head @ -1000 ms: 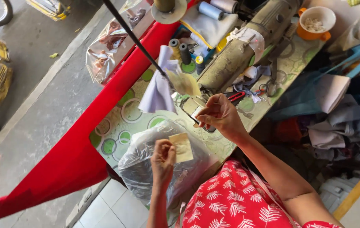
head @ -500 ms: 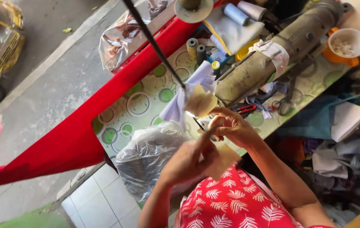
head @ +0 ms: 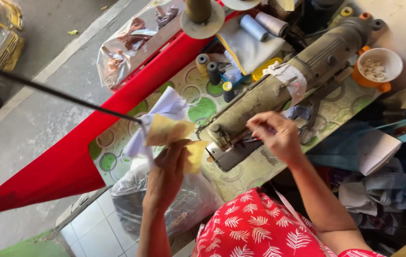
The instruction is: Folding a pair of pants, placing them in a plastic bag, then removing them to measure the waist and inseam with a tape measure for quality control.
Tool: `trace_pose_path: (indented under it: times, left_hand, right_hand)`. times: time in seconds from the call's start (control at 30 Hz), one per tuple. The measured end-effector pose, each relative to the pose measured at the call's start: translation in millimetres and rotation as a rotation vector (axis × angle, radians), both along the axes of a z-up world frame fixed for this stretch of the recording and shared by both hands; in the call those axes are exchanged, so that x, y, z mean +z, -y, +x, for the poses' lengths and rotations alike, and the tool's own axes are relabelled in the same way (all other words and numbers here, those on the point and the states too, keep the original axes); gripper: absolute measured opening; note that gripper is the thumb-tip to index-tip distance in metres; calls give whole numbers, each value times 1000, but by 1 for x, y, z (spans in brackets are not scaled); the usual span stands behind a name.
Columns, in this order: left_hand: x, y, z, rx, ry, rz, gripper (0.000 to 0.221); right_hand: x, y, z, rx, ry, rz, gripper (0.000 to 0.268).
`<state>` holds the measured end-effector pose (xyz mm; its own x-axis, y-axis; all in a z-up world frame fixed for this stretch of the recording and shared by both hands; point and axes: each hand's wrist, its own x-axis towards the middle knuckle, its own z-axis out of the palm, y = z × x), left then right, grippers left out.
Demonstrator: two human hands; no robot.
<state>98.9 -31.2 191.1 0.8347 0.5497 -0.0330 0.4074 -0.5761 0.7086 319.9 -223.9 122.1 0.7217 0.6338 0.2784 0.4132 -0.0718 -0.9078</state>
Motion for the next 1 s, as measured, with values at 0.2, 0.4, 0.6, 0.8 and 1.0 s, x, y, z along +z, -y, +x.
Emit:
trace_pose_path:
  times: [0.2,0.4,0.6,0.8,1.0]
  left_hand:
    - [1,22,-4,-133,-57,-87,43]
    - [-22,61,47,-429,253,-38,17]
    - [-39,63,86,-492,279,92,28]
    - [-53,67,113,-430,480,197,24]
    - [-53,67,130,-319,612,434,10]
  right_hand:
    - [-5,61,110,-217,575,-154,13]
    - [-10,63,163,-77,990,-335,21]
    - [-11,51,177,8,1326,-551,27]
    - [-11,41,186,116,1042,-428,22]
    - [-57,35,198,70,1049,-490,13]
